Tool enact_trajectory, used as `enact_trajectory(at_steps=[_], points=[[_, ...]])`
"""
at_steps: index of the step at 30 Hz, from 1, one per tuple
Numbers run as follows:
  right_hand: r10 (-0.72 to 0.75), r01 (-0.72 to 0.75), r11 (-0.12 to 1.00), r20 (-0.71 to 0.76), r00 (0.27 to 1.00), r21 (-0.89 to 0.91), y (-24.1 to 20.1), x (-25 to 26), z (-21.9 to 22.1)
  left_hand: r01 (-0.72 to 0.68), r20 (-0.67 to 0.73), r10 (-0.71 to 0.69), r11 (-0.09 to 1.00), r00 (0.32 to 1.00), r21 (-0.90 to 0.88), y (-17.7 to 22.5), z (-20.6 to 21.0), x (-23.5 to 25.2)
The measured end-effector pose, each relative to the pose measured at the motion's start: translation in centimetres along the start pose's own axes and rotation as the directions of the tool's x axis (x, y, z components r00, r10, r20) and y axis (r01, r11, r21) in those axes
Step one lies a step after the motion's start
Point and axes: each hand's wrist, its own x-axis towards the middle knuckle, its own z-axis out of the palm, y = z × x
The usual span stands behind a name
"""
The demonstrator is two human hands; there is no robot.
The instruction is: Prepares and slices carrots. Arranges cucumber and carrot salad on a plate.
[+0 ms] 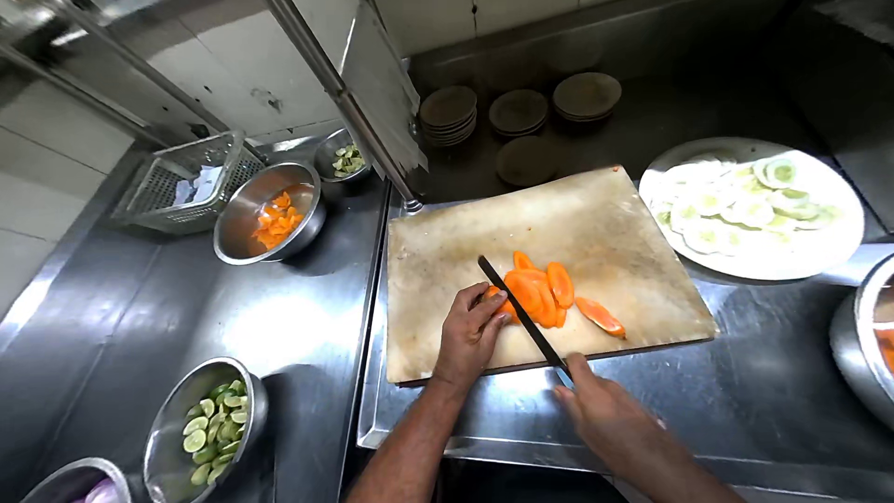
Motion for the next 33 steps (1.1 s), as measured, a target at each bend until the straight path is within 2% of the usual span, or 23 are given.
enact_trajectory(at_steps=[4, 8, 10, 13, 16, 18, 21, 28, 29, 31, 33], points=[[0.036, -0.036, 0.999, 0.066, 0.997, 0.003, -1.9, 3.1, -0.5, -0.001, -0.018, 0.002, 1.000, 1.000, 0.023, 0.0, 0.1, 0.0], [0.068, -0.068, 0.997, 0.021, 0.997, 0.018, 1.2, 0.4, 3.0, -0.017, -0.047, 0.019, 0.999, 0.999, 0.034, 0.1, 0.4, 0.1], [0.104, -0.110, 0.992, 0.083, 0.991, 0.069, 1.7, 0.2, 3.1, -0.021, -0.031, 0.022, 0.999, 0.999, 0.038, 0.1, 0.4, -0.1], [0.031, -0.081, 0.951, 0.168, 0.985, 0.299, 3.3, 1.0, 2.2, -0.044, 0.064, 0.041, 0.998, 0.997, 0.050, -0.1, 0.5, 0.3], [-0.128, -0.043, 0.783, 0.229, 0.965, 0.620, 5.5, 1.6, 2.9, -0.033, 0.168, 0.017, 0.995, 0.986, 0.092, -0.2, 0.4, 0.5], [-0.181, -0.043, 0.711, 0.241, 0.953, 0.702, 6.2, 1.7, 3.6, -0.020, 0.206, -0.007, 0.991, 0.979, 0.132, -0.1, 0.2, 0.6], [-0.226, -0.024, 0.702, 0.255, 0.940, 0.712, 7.2, 1.4, 4.1, 0.032, 0.155, -0.067, 0.976, 0.986, 0.216, 0.2, -0.5, 0.0], [-0.256, -0.001, 0.762, 0.302, 0.918, 0.648, 9.6, 0.8, 3.7, 0.223, -0.037, -0.226, 0.901, 0.973, 0.372, -0.4, -6.9, -4.3], [-0.241, 0.041, 0.817, 0.276, 0.930, 0.575, 9.4, 0.7, 3.3, 0.247, -0.079, -0.235, 0.896, 0.969, 0.369, -0.4, -7.7, -5.3], [-0.173, 0.137, 0.968, 0.161, 0.972, 0.212, 7.9, -0.4, 2.0, 0.328, -0.186, -0.278, 0.874, 0.942, 0.359, 0.1, -9.4, -7.7], [-0.146, 0.154, 0.984, 0.086, 0.986, -0.090, 6.5, -1.7, 1.5, 0.420, -0.300, -0.324, 0.835, 0.897, 0.355, 0.1, -11.4, -10.7]])
